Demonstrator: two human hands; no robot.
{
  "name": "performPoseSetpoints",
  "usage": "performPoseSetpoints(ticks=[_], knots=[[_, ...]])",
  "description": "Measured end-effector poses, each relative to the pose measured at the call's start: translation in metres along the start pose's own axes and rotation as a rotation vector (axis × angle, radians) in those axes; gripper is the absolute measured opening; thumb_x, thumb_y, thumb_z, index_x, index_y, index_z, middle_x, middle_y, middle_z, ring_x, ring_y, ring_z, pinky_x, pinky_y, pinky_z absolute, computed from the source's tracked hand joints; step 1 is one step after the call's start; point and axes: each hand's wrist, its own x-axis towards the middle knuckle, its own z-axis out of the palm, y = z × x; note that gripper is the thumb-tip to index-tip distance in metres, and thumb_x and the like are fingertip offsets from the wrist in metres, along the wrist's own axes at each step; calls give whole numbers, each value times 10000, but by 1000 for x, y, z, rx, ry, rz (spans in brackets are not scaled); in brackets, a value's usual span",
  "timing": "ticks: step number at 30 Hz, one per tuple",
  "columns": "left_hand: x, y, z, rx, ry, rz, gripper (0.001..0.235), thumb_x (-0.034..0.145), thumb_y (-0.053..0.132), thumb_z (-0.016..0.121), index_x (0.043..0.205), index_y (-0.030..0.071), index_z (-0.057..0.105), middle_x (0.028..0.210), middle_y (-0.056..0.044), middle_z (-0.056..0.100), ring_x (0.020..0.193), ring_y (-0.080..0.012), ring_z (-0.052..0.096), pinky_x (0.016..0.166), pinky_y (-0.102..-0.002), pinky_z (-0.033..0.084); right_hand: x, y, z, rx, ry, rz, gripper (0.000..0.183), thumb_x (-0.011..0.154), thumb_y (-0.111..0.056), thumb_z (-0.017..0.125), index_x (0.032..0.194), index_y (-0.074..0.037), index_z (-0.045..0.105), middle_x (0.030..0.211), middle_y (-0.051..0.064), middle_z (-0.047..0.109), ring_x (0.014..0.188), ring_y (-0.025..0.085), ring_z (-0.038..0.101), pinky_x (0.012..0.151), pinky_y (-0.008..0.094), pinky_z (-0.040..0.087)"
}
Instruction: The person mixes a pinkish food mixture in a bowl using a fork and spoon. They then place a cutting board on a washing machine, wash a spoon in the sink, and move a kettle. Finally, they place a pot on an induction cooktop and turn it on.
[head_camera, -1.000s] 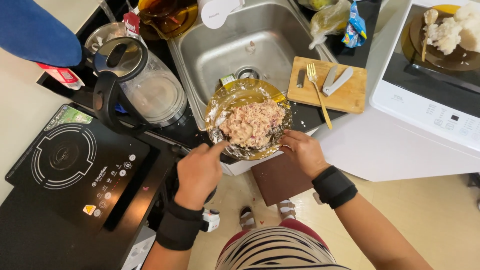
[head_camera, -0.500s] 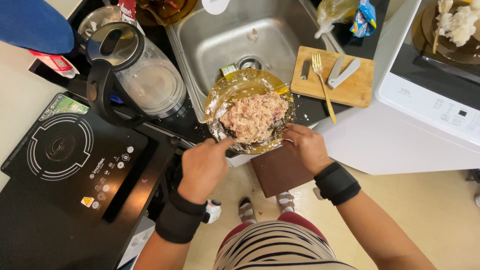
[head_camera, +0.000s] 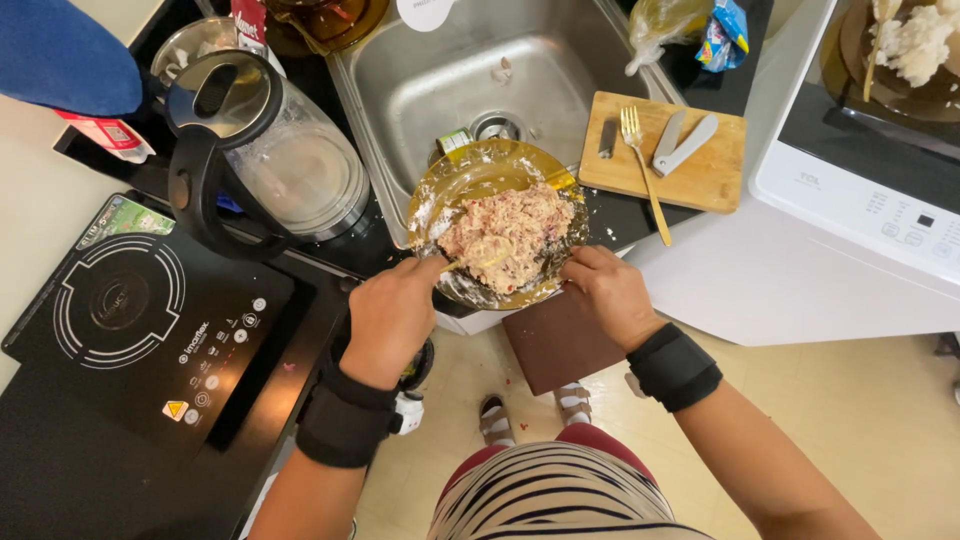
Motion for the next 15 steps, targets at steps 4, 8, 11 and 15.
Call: performPoseSetpoints(ticks=[4, 8, 11, 15], knots=[[5, -8, 14, 82, -121, -129, 130, 895, 80, 599, 939, 143, 704, 794, -119, 696, 713, -390, 685, 594, -510, 520, 2, -15, -7, -78, 77, -180, 241, 733, -89, 739, 973, -85, 728, 1061, 88, 672, 1062, 307, 639, 954, 416, 509], [7, -5, 20, 86, -147, -148, 157, 821, 37, 579, 912, 117, 678, 815, -126, 713, 726, -390, 691, 605, -516, 526, 0, -21, -7, -104, 8, -230, 226, 766, -96, 690, 988, -56, 693, 1039, 81, 675, 1054, 288, 642, 975, 401, 502], [14, -7, 19, 92, -150, -155, 276, 782, 32, 583, 1001, 142, 712, 780, -148, 706, 697, -396, 688, 587, -513, 529, 2, -18, -2, -167, 20, -265, 207, 767, -103, 678, 969, -62, 688, 993, 76, 672, 1010, 278, 649, 963, 407, 516], [18, -17, 27, 148, -152, -150, 225, 829, 52, 596, 976, 147, 737, 782, -143, 707, 710, -377, 702, 591, -498, 536, 3, -17, -1, -171, 78, -301, 184, 774, -103, 669, 953, -62, 676, 978, 66, 671, 992, 259, 658, 1014, 424, 526]])
